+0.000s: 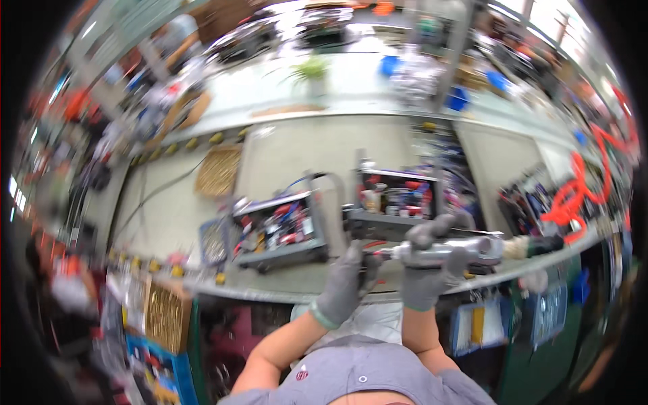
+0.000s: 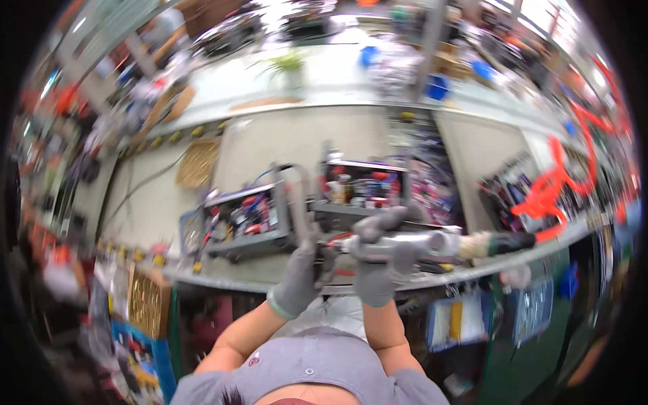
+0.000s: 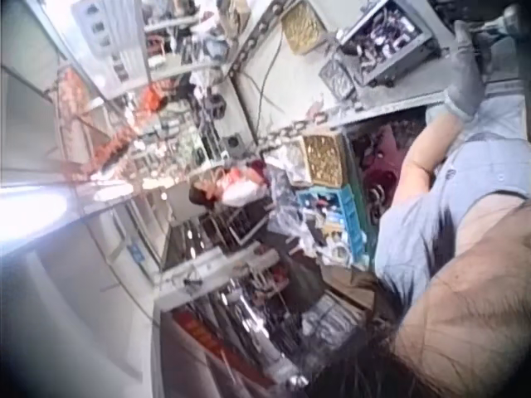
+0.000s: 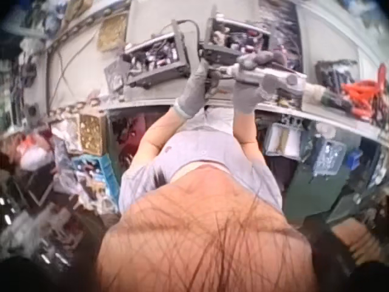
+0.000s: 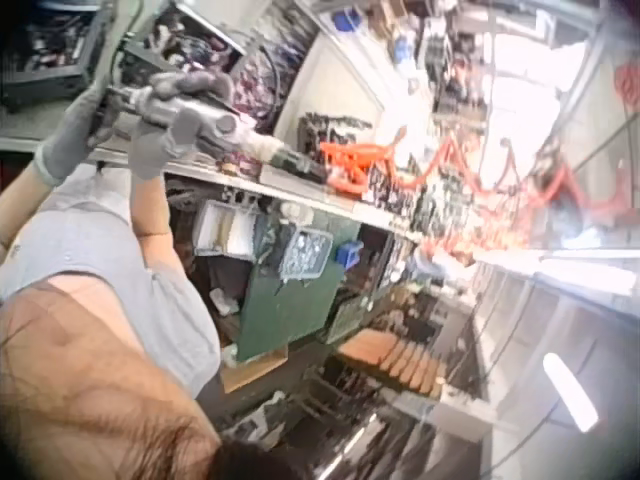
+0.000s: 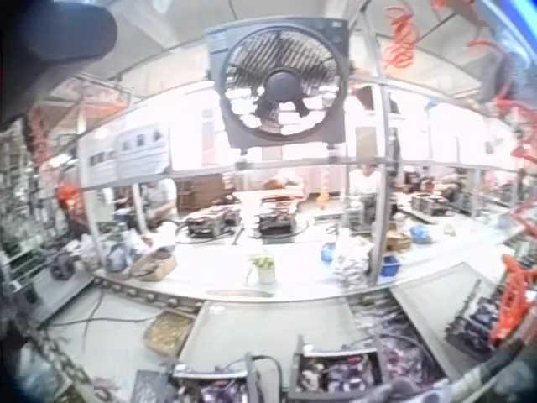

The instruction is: The person assembles electronic power supply units on a factory workbench. They connect various colored wires to circuit boards, secure components using a pneumatic screwdriver, and organize the units on the table.

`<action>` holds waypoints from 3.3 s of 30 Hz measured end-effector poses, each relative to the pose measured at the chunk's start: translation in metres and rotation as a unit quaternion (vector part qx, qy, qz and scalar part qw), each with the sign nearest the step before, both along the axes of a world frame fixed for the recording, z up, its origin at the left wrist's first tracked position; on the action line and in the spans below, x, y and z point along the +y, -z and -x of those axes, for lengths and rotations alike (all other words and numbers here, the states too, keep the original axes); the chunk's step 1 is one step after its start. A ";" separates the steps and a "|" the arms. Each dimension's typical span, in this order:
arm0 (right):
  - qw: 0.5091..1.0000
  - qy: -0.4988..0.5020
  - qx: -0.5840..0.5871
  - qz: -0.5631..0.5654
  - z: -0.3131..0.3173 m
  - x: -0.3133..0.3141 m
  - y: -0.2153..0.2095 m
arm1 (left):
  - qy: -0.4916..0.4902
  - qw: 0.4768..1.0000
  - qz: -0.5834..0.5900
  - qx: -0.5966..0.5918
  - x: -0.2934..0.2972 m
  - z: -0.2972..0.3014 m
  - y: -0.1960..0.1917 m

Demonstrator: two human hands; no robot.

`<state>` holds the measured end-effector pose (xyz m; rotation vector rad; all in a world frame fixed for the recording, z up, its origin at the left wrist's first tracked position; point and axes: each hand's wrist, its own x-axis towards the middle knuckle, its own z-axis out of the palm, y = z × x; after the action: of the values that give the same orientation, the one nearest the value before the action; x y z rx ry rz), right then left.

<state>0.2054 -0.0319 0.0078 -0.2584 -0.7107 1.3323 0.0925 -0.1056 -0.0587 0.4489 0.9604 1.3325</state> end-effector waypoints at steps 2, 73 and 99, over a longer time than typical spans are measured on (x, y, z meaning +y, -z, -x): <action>0.999 -0.024 -0.007 -0.040 0.012 0.005 0.006 | -0.036 0.990 0.059 -0.121 -0.007 0.003 -0.031; 0.852 -0.501 0.028 0.147 0.154 0.004 0.062 | 0.162 0.550 0.007 0.819 -0.049 0.243 -0.048; 0.837 -0.525 0.021 0.153 0.153 0.005 0.064 | 0.243 0.331 -0.180 0.894 -0.036 0.252 -0.053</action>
<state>0.0521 -0.0267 -0.0561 -0.0713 -0.6005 2.5127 -0.1599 -0.1413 -0.0053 2.6479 1.8724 -0.2159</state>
